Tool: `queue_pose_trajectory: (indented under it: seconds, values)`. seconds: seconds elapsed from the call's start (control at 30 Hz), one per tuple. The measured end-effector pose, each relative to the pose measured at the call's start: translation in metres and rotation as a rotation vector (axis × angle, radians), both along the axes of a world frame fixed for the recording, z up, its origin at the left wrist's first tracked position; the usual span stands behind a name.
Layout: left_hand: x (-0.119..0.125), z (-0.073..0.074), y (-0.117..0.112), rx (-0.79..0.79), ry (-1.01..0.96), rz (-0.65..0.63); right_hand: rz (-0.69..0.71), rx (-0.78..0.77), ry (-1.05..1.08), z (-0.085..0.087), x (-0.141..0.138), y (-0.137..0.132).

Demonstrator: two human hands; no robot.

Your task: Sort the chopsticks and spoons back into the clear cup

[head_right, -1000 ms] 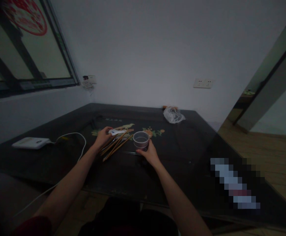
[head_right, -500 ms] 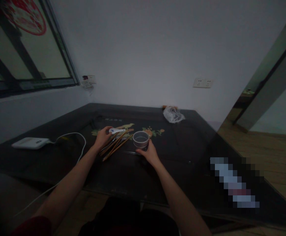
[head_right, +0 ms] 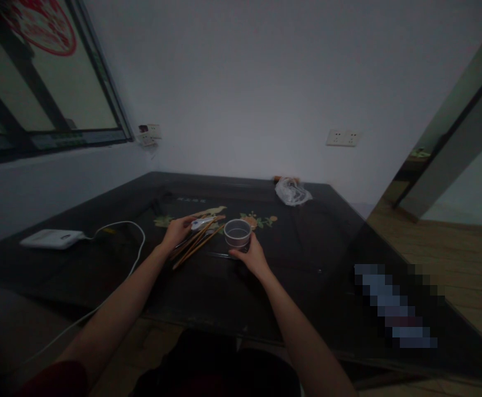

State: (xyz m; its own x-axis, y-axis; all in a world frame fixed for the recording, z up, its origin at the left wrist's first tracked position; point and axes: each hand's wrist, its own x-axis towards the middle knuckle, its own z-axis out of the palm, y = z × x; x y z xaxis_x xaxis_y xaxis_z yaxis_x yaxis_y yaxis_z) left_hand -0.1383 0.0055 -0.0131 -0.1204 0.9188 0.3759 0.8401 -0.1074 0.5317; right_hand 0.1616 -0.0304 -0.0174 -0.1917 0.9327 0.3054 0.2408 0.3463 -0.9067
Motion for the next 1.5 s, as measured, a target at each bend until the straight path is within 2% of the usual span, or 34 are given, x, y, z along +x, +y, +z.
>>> queue_pose_trajectory:
  seconds: [0.5, 1.17, 1.5]
  values:
    - [0.003, 0.001, -0.004, -0.018, 0.108, -0.008, 0.041, 0.022, 0.038, -0.009, 0.001, 0.006]
    - [-0.003, -0.014, 0.005, -0.054, 0.104, -0.097, 0.045, -0.008, 0.042, -0.003, 0.0, 0.002]
    - [0.003, -0.004, 0.0, 0.043, 0.072, -0.091, 0.066, -0.024, 0.045, -0.01, 0.001, 0.006]
